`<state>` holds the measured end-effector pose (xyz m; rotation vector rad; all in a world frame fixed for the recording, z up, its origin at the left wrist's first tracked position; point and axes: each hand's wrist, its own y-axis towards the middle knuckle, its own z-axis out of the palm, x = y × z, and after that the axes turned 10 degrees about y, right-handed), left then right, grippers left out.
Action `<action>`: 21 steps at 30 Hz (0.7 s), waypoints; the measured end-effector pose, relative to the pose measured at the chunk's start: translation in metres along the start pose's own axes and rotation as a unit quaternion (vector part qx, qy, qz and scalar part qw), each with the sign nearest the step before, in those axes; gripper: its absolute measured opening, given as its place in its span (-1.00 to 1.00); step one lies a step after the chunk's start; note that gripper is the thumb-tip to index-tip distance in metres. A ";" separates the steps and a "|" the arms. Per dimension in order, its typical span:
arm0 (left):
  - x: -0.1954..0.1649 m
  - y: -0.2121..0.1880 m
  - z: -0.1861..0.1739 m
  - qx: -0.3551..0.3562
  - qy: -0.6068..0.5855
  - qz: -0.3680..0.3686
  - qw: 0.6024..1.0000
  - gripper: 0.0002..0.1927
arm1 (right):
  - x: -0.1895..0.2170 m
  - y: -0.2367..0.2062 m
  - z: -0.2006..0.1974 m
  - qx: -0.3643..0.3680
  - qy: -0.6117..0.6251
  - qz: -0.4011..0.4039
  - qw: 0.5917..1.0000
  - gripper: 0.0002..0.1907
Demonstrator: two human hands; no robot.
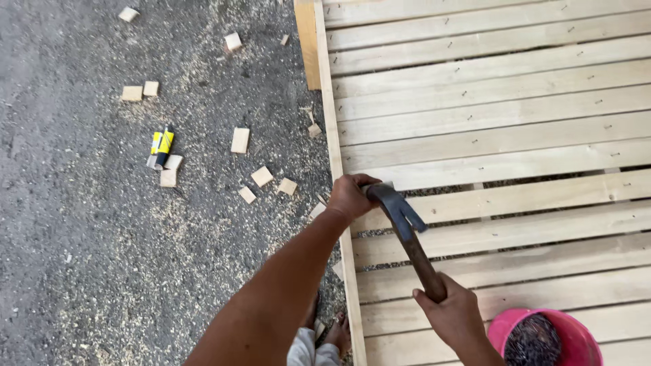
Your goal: The person hammers nails into the edge of a wooden pallet frame using a claw hammer. They repeatedly pick up nails from a pink bowl and drive them into the wood along the side of the pallet.
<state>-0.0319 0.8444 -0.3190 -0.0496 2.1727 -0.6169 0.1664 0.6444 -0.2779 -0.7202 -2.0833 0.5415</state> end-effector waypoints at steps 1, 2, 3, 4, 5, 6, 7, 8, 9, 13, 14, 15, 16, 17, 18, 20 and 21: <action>0.003 0.003 0.001 0.002 -0.017 0.012 1.000 -0.61 | -0.002 -0.001 -0.001 0.001 0.003 0.007 1.000 -0.63; 0.005 0.004 0.005 0.005 -0.037 0.023 0.999 -0.61 | -0.004 -0.004 -0.004 0.002 0.003 0.016 1.000 -0.62; 0.006 0.005 0.008 0.019 -0.040 0.008 0.999 -0.58 | -0.006 -0.006 -0.004 -0.011 0.041 0.006 0.999 -0.61; 0.007 0.009 0.008 0.026 -0.040 -0.003 0.999 -0.56 | -0.007 -0.006 -0.003 -0.025 0.083 -0.011 0.996 -0.60; 0.007 0.012 0.009 0.033 -0.039 -0.015 0.999 -0.53 | -0.009 -0.006 -0.002 -0.037 0.125 -0.028 0.991 -0.58; 0.007 0.013 0.011 0.029 -0.029 -0.012 0.999 -0.53 | -0.010 -0.005 0.000 -0.039 0.131 -0.022 0.990 -0.59; 0.005 0.014 0.013 0.027 -0.019 -0.009 0.999 -0.52 | -0.011 -0.003 0.001 -0.042 0.137 -0.014 0.990 -0.60; 0.005 0.014 0.015 0.024 -0.009 -0.007 1.000 -0.51 | -0.012 -0.001 0.002 -0.043 0.142 -0.005 0.989 -0.61; 0.003 0.014 0.016 0.026 -0.003 -0.003 1.000 -0.53 | -0.014 0.001 0.003 -0.038 0.102 0.010 0.994 -0.61; -0.005 0.014 0.017 0.023 0.039 0.017 0.999 -0.56 | -0.027 0.010 -0.002 -0.028 0.035 0.017 0.999 -0.64; -0.005 0.011 0.018 0.023 0.055 0.016 0.998 -0.55 | -0.033 0.007 -0.002 -0.023 0.042 0.012 0.999 -0.65; -0.006 0.010 0.017 0.026 0.054 0.015 0.998 -0.53 | -0.039 0.004 -0.002 -0.031 0.043 0.007 0.999 -0.63; -0.006 0.008 0.016 0.030 0.051 0.015 0.998 -0.51 | -0.046 -0.001 -0.002 -0.040 0.041 0.003 0.998 -0.62; -0.007 0.009 0.015 0.027 0.051 0.022 0.998 -0.49 | -0.050 0.000 -0.001 -0.053 0.043 -0.011 0.998 -0.60; -0.007 0.009 0.013 0.023 0.057 0.033 0.998 -0.51 | -0.055 0.001 0.002 -0.056 0.083 0.013 0.995 -0.65; -0.008 0.008 0.011 0.022 0.072 0.043 0.996 -0.52 | -0.064 -0.001 0.010 -0.050 0.162 0.068 0.983 -0.74; -0.009 0.009 0.011 0.036 0.113 0.051 0.992 -0.54 | -0.069 -0.002 0.013 -0.048 0.194 0.072 0.977 -0.75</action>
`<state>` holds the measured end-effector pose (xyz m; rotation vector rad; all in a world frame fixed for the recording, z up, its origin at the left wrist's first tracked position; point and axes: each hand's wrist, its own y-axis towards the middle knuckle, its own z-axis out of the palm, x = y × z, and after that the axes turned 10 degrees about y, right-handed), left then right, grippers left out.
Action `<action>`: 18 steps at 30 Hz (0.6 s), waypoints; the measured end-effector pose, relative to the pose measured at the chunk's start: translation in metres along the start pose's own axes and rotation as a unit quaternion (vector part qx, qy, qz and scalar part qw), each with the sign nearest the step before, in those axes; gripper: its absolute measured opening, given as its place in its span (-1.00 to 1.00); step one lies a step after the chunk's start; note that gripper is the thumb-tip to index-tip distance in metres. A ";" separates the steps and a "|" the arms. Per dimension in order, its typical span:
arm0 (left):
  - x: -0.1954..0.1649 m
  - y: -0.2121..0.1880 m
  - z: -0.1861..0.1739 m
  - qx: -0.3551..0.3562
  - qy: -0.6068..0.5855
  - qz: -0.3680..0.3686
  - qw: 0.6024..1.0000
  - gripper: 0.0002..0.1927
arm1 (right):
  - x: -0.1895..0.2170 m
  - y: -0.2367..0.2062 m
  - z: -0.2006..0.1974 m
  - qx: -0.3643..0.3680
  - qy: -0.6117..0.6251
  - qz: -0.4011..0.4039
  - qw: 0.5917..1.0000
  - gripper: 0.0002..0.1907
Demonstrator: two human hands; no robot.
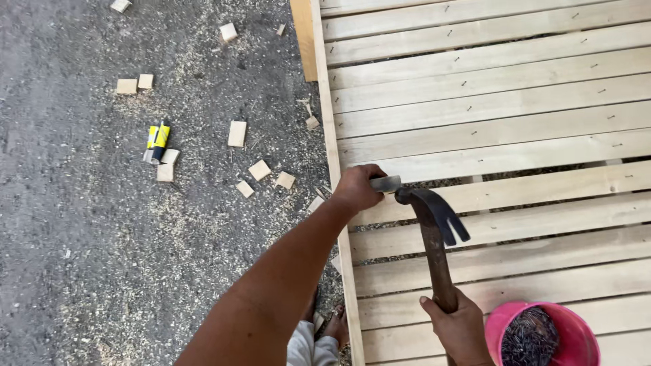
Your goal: The person hammers nails into the edge of a wooden pallet frame using a claw hammer. They repeatedly pick up nails from a pink bowl and drive them into the wood along the side of the pallet.
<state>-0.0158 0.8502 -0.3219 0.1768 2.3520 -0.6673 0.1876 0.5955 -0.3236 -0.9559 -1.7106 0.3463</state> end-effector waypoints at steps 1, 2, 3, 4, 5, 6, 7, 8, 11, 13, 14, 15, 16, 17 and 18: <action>-0.003 0.003 0.000 0.015 0.039 0.010 0.999 -0.54 | -0.005 0.001 0.001 0.001 0.030 0.005 1.000 -0.76; -0.007 0.006 -0.001 0.029 0.079 0.021 0.996 -0.54 | -0.009 0.003 0.003 0.002 0.062 0.009 0.998 -0.76; -0.010 0.008 -0.001 0.051 0.120 0.024 0.991 -0.57 | -0.013 0.004 0.004 -0.001 0.062 0.012 0.998 -0.76; -0.015 0.011 -0.001 0.073 0.161 0.026 0.984 -0.59 | -0.017 0.005 0.004 -0.005 0.063 0.014 0.998 -0.77; -0.020 0.015 -0.002 0.094 0.202 0.031 0.974 -0.61 | -0.019 0.008 0.004 -0.010 0.064 0.016 0.998 -0.78; -0.025 0.019 -0.003 0.116 0.222 0.025 0.968 -0.62 | -0.022 0.010 0.003 -0.005 0.053 0.031 0.998 -0.78; -0.029 0.022 -0.004 0.138 0.241 0.020 0.960 -0.62 | -0.025 0.011 0.002 -0.001 0.041 0.046 0.998 -0.78; -0.033 0.024 -0.005 0.161 0.260 0.014 0.952 -0.61 | -0.028 0.013 0.001 0.003 0.029 0.063 0.998 -0.78; -0.038 0.031 -0.009 0.154 0.308 0.051 0.937 -0.64 | -0.040 0.014 -0.001 0.020 -0.035 0.095 0.995 -0.77; -0.039 0.035 -0.008 0.183 0.307 0.043 0.933 -0.63 | -0.050 0.015 0.002 0.026 -0.062 0.117 0.991 -0.76; -0.038 0.036 -0.005 0.200 0.305 0.038 0.930 -0.63 | -0.057 0.015 0.003 0.030 -0.076 0.130 0.988 -0.76; -0.036 0.036 -0.002 0.205 0.272 0.033 0.940 -0.62 | -0.064 0.014 0.005 0.034 -0.074 0.137 0.987 -0.77; -0.034 0.036 0.001 0.208 0.239 0.029 0.948 -0.60 | -0.070 0.014 0.007 0.039 -0.070 0.141 0.987 -0.78; -0.032 0.035 0.005 0.211 0.207 0.026 0.955 -0.57 | -0.076 0.014 0.009 0.043 -0.066 0.146 0.986 -0.78; -0.030 0.034 0.008 0.211 0.233 0.037 0.949 -0.62 | -0.082 0.015 0.010 0.047 -0.046 0.148 0.987 -0.76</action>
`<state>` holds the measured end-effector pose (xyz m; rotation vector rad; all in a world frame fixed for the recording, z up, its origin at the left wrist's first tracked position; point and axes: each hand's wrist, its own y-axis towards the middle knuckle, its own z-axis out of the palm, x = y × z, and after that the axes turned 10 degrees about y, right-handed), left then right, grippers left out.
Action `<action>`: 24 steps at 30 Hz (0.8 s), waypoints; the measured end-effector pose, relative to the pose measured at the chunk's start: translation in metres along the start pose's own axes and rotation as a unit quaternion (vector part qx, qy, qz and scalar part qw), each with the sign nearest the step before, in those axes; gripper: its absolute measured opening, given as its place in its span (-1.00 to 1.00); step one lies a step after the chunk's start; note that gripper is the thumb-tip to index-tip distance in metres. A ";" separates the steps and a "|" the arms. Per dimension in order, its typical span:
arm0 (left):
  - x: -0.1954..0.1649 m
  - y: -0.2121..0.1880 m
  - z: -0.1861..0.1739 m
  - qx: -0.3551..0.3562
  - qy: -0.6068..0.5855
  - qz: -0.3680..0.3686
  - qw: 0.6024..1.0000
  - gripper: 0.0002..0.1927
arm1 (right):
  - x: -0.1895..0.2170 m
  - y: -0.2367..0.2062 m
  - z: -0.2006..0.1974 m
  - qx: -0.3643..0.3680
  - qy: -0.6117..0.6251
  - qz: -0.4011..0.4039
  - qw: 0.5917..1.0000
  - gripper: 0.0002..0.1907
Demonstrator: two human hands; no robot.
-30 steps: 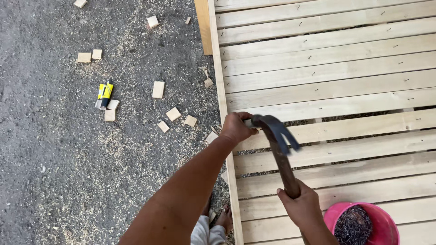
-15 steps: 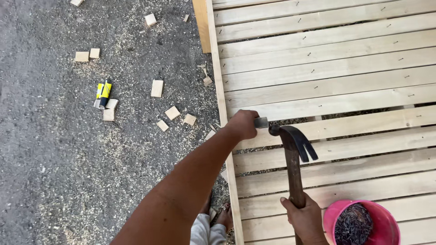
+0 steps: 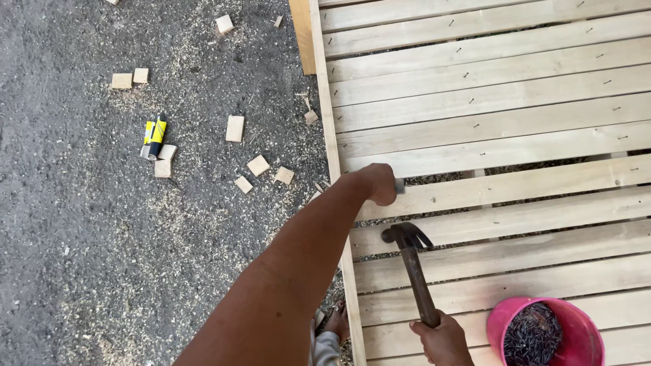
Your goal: The person hammers nails into the edge of a wooden pallet frame using a claw hammer. They repeatedly pick up nails from a pink bowl and drive them into the wood along the side of the pallet.
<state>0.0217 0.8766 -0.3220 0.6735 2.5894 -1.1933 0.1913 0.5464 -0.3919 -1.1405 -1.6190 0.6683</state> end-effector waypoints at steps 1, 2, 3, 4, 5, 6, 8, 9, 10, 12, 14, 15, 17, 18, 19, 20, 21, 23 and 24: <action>-0.001 0.000 0.005 0.001 0.027 0.004 1.000 -0.65 | -0.005 0.002 0.002 0.008 0.019 0.001 1.000 -0.74; -0.001 -0.002 0.009 0.002 0.053 0.007 0.999 -0.67 | -0.010 0.004 0.004 0.017 0.036 0.003 0.999 -0.72; -0.003 -0.003 0.012 0.003 0.046 0.000 0.999 -0.68 | -0.013 0.006 0.005 0.015 0.034 0.001 0.999 -0.71; -0.004 -0.005 0.014 0.004 0.039 -0.007 0.999 -0.69 | -0.015 0.008 0.007 0.013 0.032 -0.001 0.999 -0.70; -0.005 -0.008 0.017 0.006 0.031 -0.014 0.999 -0.70 | -0.018 0.009 0.009 0.011 0.029 -0.002 0.999 -0.70; -0.006 -0.011 0.019 -0.001 0.012 -0.014 1.000 -0.69 | -0.020 0.011 0.010 0.009 0.032 0.002 0.999 -0.69; -0.006 -0.016 0.021 -0.017 -0.024 -0.015 0.999 -0.66 | -0.022 0.014 0.012 0.007 0.036 0.007 0.999 -0.66; -0.007 -0.019 0.023 -0.025 -0.020 -0.016 0.999 -0.66 | -0.024 0.015 0.013 0.004 0.006 -0.006 1.000 -0.64; -0.007 -0.020 0.025 -0.031 -0.016 -0.015 0.999 -0.66 | -0.025 0.016 0.013 0.000 -0.025 -0.017 1.000 -0.62; -0.008 -0.020 0.029 -0.039 -0.009 -0.014 0.999 -0.66 | -0.029 0.019 0.013 -0.006 -0.057 -0.035 0.998 -0.59; -0.007 -0.016 0.032 -0.036 -0.005 -0.015 0.999 -0.67 | -0.033 0.022 0.012 -0.009 -0.063 -0.042 0.997 -0.55; -0.006 -0.013 0.032 -0.029 -0.003 -0.014 0.999 -0.67 | -0.034 0.024 0.012 -0.002 -0.064 -0.036 0.997 -0.55; -0.001 -0.004 0.028 -0.022 0.005 -0.009 1.000 -0.68 | -0.034 0.029 0.010 0.008 -0.062 -0.033 0.997 -0.55; 0.001 0.001 0.024 -0.040 -0.003 -0.005 0.999 -0.67 | -0.034 0.031 0.008 0.004 -0.067 -0.023 0.998 -0.56; 0.004 0.005 0.019 -0.056 -0.011 -0.004 0.998 -0.66 | -0.033 0.033 0.007 0.001 -0.071 -0.012 0.997 -0.57; 0.007 0.007 0.014 -0.070 -0.020 -0.003 0.997 -0.65 | -0.033 0.034 0.006 0.000 -0.075 0.001 0.997 -0.57; 0.009 0.007 0.009 -0.065 -0.032 -0.012 0.997 -0.65 | -0.032 0.035 0.004 0.000 -0.084 -0.008 0.996 -0.58; 0.011 0.005 -0.010 -0.059 -0.056 -0.023 0.996 -0.66 | -0.033 0.037 0.001 -0.005 -0.100 -0.030 0.994 -0.60; 0.009 0.003 -0.026 -0.056 -0.049 -0.015 0.997 -0.68 | -0.032 0.039 -0.001 -0.002 -0.090 -0.028 0.996 -0.61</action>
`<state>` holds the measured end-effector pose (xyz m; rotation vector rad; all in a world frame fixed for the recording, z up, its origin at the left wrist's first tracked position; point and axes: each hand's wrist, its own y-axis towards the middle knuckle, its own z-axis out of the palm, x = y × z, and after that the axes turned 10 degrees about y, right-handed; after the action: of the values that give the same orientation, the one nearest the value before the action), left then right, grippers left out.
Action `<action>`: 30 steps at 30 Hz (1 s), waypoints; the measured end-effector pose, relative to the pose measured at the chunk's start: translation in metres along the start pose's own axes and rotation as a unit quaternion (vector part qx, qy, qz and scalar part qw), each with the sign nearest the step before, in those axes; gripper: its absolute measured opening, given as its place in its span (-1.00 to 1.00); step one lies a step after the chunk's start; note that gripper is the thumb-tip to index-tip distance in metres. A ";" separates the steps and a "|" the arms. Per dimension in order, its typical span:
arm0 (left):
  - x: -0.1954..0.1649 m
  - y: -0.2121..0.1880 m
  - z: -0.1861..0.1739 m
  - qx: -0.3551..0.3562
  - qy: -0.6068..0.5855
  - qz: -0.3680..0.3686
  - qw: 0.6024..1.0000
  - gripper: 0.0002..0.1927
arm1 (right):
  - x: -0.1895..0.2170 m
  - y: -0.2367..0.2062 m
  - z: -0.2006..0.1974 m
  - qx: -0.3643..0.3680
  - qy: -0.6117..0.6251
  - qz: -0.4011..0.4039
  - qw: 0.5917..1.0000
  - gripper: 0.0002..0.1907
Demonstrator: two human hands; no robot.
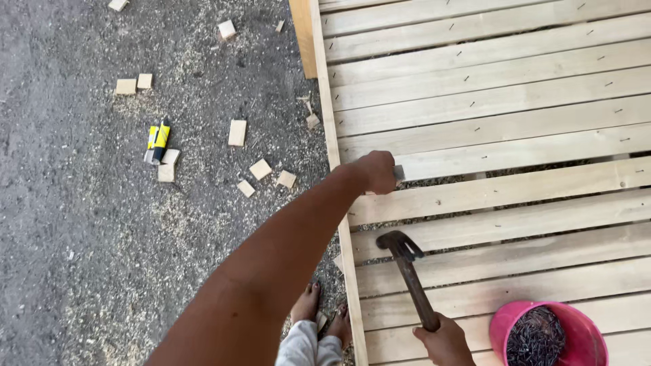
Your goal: The person hammers nails into the edge of a wooden pallet frame using a claw hammer. They repeatedly pick up nails from a pink bowl and drive them into the wood along the side of the pallet.
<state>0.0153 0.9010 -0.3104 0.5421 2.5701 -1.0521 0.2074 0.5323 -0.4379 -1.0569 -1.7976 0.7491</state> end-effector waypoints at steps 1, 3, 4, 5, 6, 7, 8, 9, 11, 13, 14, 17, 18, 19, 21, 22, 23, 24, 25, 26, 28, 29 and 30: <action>-0.005 -0.003 -0.016 0.006 0.006 0.008 1.000 -0.70 | -0.002 0.001 -0.002 0.004 0.010 0.003 1.000 -0.62; -0.014 -0.012 -0.060 0.024 0.016 0.042 0.999 -0.73 | -0.005 0.005 -0.004 0.014 0.009 0.007 1.000 -0.63; -0.017 -0.015 -0.091 0.031 0.022 0.069 0.997 -0.73 | -0.007 0.008 -0.006 0.016 0.001 0.003 1.000 -0.63; -0.021 -0.018 -0.122 0.018 0.008 0.062 0.998 -0.72 | -0.007 0.011 -0.007 0.017 -0.006 -0.003 1.000 -0.62; -0.024 -0.023 -0.152 0.006 -0.006 0.053 0.999 -0.70 | -0.006 0.014 -0.008 0.022 -0.015 0.001 1.000 -0.62; -0.026 -0.028 -0.179 -0.026 -0.013 0.050 0.998 -0.70 | -0.004 0.017 -0.009 0.030 -0.025 0.005 0.999 -0.62; -0.027 -0.034 -0.199 -0.058 -0.020 0.047 0.997 -0.70 | -0.001 0.018 -0.011 0.037 -0.034 0.010 0.999 -0.61; -0.027 -0.040 -0.213 -0.071 -0.026 0.033 0.997 -0.68 | 0.005 0.020 -0.012 0.045 -0.041 0.017 0.998 -0.59; -0.025 -0.046 -0.236 -0.099 -0.036 0.009 0.994 -0.62 | 0.023 0.018 -0.012 0.059 -0.054 0.030 0.996 -0.55; -0.018 -0.049 -0.233 -0.081 -0.044 0.000 0.996 -0.60 | 0.049 0.008 -0.013 0.077 -0.035 0.046 0.995 -0.59; -0.013 -0.047 -0.232 -0.072 -0.048 -0.004 0.996 -0.59 | 0.065 0.002 -0.013 0.086 -0.024 0.054 0.995 -0.61; 0.012 -0.035 -0.213 -0.075 -0.053 -0.044 0.995 -0.50 | 0.114 -0.031 -0.010 0.028 0.057 0.036 0.997 -0.72; 0.022 -0.030 -0.206 -0.086 -0.066 -0.042 0.993 -0.50 | 0.133 -0.040 -0.011 0.035 0.082 0.036 0.995 -0.73; 0.031 -0.022 -0.206 -0.100 -0.076 -0.039 0.991 -0.49 | 0.154 -0.046 -0.011 0.041 0.110 0.032 0.993 -0.72; 0.042 -0.002 -0.213 -0.098 -0.063 -0.045 0.992 -0.50 | 0.197 -0.050 -0.016 0.038 0.140 0.014 0.989 -0.68; 0.048 0.006 -0.217 -0.092 -0.056 -0.053 0.993 -0.50 | 0.218 -0.050 -0.015 0.037 0.141 0.004 0.989 -0.67; 0.051 0.013 -0.220 -0.097 -0.028 -0.056 0.993 -0.44 | 0.235 -0.049 -0.014 0.035 0.143 -0.002 0.989 -0.65; 0.052 0.023 -0.230 -0.108 0.004 -0.053 0.993 -0.38 | 0.255 -0.043 -0.013 0.024 0.138 -0.003 0.990 -0.66; 0.052 0.032 -0.241 -0.119 0.034 -0.048 0.991 -0.30 | 0.274 -0.037 -0.012 0.011 0.132 -0.005 0.991 -0.67; 0.056 0.037 -0.249 -0.112 0.013 -0.050 0.992 -0.32 | 0.290 -0.031 -0.008 0.003 0.123 -0.001 0.992 -0.68; 0.068 0.043 -0.270 -0.096 -0.029 -0.064 0.993 -0.36 | 0.321 -0.015 0.000 0.012 0.135 0.008 0.991 -0.67; 0.074 0.048 -0.282 -0.095 -0.036 -0.065 0.993 -0.36 | 0.338 -0.003 0.004 0.014 0.143 0.006 0.990 -0.66; 0.079 0.051 -0.294 -0.093 -0.044 -0.066 0.993 -0.36 | 0.353 0.008 0.007 0.013 0.111 0.024 0.993 -0.62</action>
<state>-0.0725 1.1634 -0.1743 0.2771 2.6184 -0.8437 0.1200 0.8494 -0.3099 -1.1244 -1.5743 0.6553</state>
